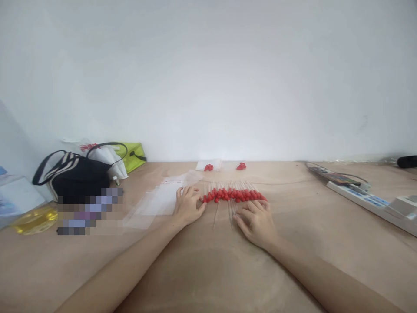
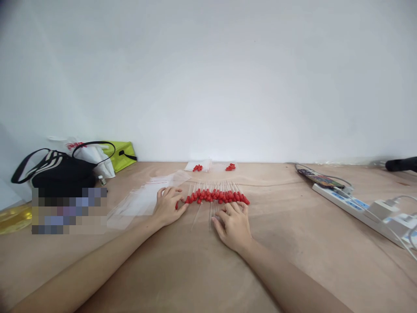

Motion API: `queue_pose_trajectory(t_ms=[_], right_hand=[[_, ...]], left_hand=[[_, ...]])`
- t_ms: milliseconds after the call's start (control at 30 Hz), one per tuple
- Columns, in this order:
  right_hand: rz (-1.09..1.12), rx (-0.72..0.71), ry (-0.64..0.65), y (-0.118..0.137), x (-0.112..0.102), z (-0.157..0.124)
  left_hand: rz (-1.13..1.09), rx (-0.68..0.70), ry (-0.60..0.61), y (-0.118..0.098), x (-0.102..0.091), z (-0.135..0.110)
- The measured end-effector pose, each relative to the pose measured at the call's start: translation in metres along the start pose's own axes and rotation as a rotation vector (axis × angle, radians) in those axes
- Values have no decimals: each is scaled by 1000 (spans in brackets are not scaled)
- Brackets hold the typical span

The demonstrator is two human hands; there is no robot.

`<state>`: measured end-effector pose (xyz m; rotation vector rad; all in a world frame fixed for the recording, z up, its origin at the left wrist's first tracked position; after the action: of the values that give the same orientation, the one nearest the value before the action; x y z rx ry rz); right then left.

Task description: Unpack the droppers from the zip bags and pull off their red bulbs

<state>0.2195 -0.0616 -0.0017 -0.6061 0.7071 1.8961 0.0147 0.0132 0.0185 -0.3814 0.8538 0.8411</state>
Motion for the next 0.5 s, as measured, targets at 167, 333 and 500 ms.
queue_pose_trajectory(t_ms=[167, 333, 500], right_hand=[[46, 4, -5, -2, 2, 2], [77, -30, -50, -7, 5, 3], [43, -83, -146, -7, 2, 5]], left_hand=[[40, -218, -218, 9, -11, -3], [32, -218, -405, 14, -37, -13], [-75, 164, -301, -8, -38, -20]])
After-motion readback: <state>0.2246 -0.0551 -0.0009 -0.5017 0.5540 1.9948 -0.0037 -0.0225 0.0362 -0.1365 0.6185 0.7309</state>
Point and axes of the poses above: each hand's wrist, its own z-axis towards the middle knuckle, its own x-axis out of the palm, y = z × x, the point moved 3 cm from there along z, towards the middle knuckle, and after that the axes turned 6 degrees about x, right-handed, at the moved point
